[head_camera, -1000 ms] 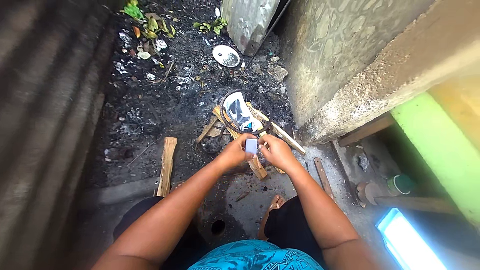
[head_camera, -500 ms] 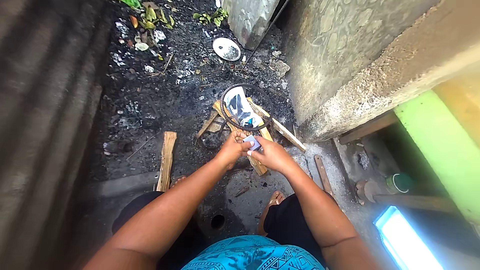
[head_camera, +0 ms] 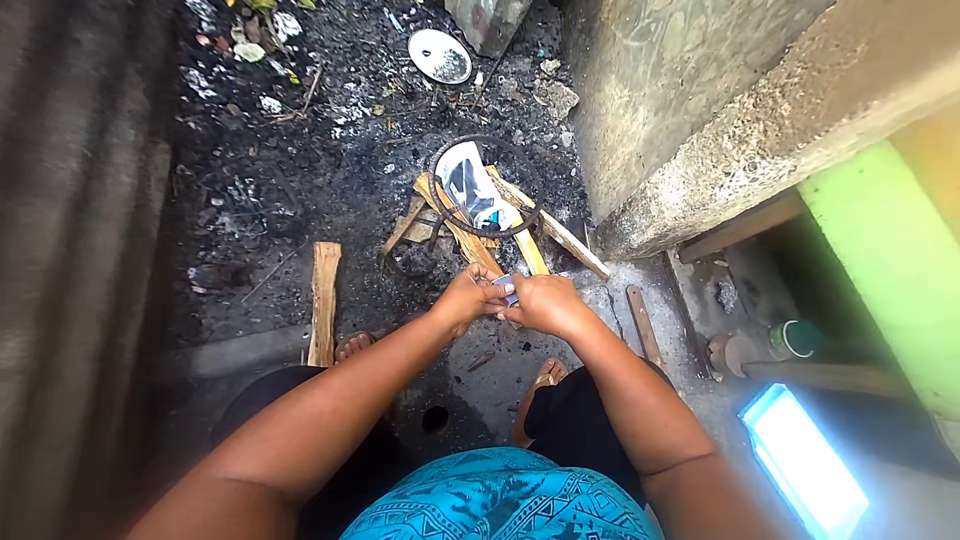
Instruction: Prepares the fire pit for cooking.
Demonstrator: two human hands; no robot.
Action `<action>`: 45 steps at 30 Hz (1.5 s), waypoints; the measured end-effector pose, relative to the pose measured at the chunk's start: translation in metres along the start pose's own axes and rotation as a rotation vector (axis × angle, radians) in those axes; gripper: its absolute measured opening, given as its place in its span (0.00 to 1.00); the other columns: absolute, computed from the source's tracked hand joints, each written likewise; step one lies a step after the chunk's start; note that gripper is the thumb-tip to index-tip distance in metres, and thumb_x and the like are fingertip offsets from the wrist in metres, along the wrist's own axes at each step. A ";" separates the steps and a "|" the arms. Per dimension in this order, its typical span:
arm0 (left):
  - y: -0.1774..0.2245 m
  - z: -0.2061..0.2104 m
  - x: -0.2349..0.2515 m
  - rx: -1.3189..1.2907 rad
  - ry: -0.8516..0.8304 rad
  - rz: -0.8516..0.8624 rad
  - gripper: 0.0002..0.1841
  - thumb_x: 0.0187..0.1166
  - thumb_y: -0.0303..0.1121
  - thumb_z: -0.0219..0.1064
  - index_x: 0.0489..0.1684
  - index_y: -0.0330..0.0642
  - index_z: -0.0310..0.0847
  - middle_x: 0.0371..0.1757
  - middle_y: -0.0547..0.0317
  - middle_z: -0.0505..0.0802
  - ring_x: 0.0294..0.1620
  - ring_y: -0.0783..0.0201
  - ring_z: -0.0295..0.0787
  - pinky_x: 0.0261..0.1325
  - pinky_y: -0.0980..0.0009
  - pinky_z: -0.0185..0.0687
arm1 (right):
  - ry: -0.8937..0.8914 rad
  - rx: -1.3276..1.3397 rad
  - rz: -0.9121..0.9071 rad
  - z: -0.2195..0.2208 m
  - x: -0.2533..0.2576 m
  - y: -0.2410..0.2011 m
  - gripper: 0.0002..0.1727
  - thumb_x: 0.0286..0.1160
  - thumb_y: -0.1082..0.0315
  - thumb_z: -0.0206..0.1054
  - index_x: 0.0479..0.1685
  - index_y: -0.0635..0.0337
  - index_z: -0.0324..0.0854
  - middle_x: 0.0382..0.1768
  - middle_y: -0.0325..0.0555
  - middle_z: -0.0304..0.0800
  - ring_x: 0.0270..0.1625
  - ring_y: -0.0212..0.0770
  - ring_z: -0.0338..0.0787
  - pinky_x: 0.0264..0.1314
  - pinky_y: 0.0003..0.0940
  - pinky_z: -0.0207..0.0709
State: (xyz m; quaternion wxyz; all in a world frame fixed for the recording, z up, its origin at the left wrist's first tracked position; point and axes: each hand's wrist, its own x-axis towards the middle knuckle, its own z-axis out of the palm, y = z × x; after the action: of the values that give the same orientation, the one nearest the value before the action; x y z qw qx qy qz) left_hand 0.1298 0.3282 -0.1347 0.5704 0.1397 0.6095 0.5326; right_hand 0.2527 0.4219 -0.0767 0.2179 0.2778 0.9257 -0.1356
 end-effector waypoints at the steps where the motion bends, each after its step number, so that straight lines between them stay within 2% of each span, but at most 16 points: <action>1: 0.000 0.001 0.000 -0.008 0.004 0.001 0.18 0.74 0.24 0.75 0.54 0.38 0.69 0.34 0.54 0.89 0.29 0.63 0.93 0.39 0.67 0.93 | 0.007 -0.004 -0.004 0.000 0.000 0.001 0.32 0.77 0.38 0.69 0.61 0.60 0.81 0.43 0.53 0.93 0.53 0.56 0.93 0.55 0.60 0.82; 8: -0.001 0.002 0.000 0.011 0.003 -0.029 0.17 0.75 0.24 0.75 0.52 0.39 0.70 0.33 0.55 0.88 0.29 0.65 0.91 0.38 0.69 0.92 | 0.015 -0.020 -0.011 0.002 -0.002 0.001 0.28 0.80 0.40 0.65 0.55 0.59 0.83 0.40 0.53 0.93 0.50 0.56 0.93 0.51 0.59 0.82; 16: -0.001 0.002 0.002 0.054 -0.047 -0.054 0.17 0.80 0.25 0.71 0.58 0.39 0.67 0.39 0.52 0.88 0.34 0.64 0.91 0.43 0.67 0.90 | -0.036 -0.027 0.009 0.001 0.001 0.000 0.29 0.81 0.40 0.65 0.56 0.59 0.84 0.43 0.54 0.93 0.54 0.56 0.93 0.54 0.61 0.82; 21: 0.002 0.001 -0.001 0.042 -0.048 -0.031 0.18 0.77 0.22 0.72 0.57 0.38 0.67 0.41 0.51 0.88 0.35 0.63 0.92 0.44 0.67 0.92 | 0.022 0.000 -0.001 0.004 0.002 0.003 0.27 0.79 0.42 0.67 0.54 0.60 0.84 0.41 0.53 0.93 0.51 0.56 0.93 0.52 0.60 0.82; 27: 0.000 -0.001 0.000 0.048 -0.054 -0.032 0.18 0.76 0.19 0.72 0.56 0.36 0.67 0.40 0.50 0.88 0.35 0.61 0.92 0.45 0.65 0.92 | -0.019 -0.007 0.000 0.002 0.000 0.000 0.27 0.81 0.43 0.66 0.55 0.60 0.84 0.43 0.54 0.93 0.53 0.57 0.93 0.54 0.61 0.82; 33: -0.001 0.000 0.002 0.056 -0.068 -0.039 0.19 0.76 0.20 0.72 0.57 0.37 0.65 0.41 0.50 0.88 0.35 0.62 0.92 0.44 0.65 0.92 | -0.028 -0.026 0.006 0.002 -0.001 -0.002 0.26 0.81 0.43 0.66 0.56 0.60 0.84 0.44 0.55 0.93 0.54 0.57 0.92 0.55 0.61 0.82; 35: -0.001 0.001 0.001 0.069 -0.076 -0.046 0.19 0.77 0.21 0.71 0.58 0.37 0.65 0.41 0.50 0.87 0.35 0.62 0.92 0.44 0.66 0.92 | -0.035 -0.035 0.011 0.003 0.000 -0.002 0.27 0.81 0.43 0.67 0.56 0.60 0.84 0.44 0.55 0.93 0.55 0.57 0.92 0.56 0.61 0.81; 39: -0.003 0.003 0.002 0.108 -0.101 -0.059 0.24 0.80 0.24 0.70 0.71 0.40 0.64 0.49 0.48 0.89 0.38 0.62 0.91 0.45 0.65 0.90 | -0.039 -0.037 -0.008 0.005 0.001 -0.004 0.27 0.80 0.43 0.67 0.57 0.61 0.83 0.43 0.55 0.93 0.54 0.58 0.93 0.55 0.62 0.82; 43: -0.003 0.003 0.001 0.142 -0.160 -0.070 0.22 0.82 0.24 0.67 0.73 0.41 0.68 0.52 0.48 0.89 0.41 0.61 0.91 0.47 0.65 0.90 | -0.062 -0.043 -0.013 0.005 0.003 -0.006 0.27 0.81 0.44 0.67 0.60 0.61 0.83 0.45 0.56 0.93 0.55 0.58 0.92 0.56 0.63 0.81; 45: -0.005 0.001 0.003 0.167 -0.187 -0.063 0.25 0.82 0.23 0.67 0.77 0.43 0.66 0.55 0.46 0.89 0.43 0.60 0.92 0.49 0.64 0.91 | -0.062 -0.055 -0.018 0.007 0.004 -0.006 0.27 0.81 0.45 0.66 0.60 0.60 0.83 0.45 0.55 0.93 0.55 0.58 0.92 0.56 0.63 0.81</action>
State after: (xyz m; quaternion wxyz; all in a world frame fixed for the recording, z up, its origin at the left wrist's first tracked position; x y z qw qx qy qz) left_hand 0.1322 0.3291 -0.1400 0.6276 0.2165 0.5999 0.4466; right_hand 0.2485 0.4162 -0.0840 0.2527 0.2593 0.9243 -0.1208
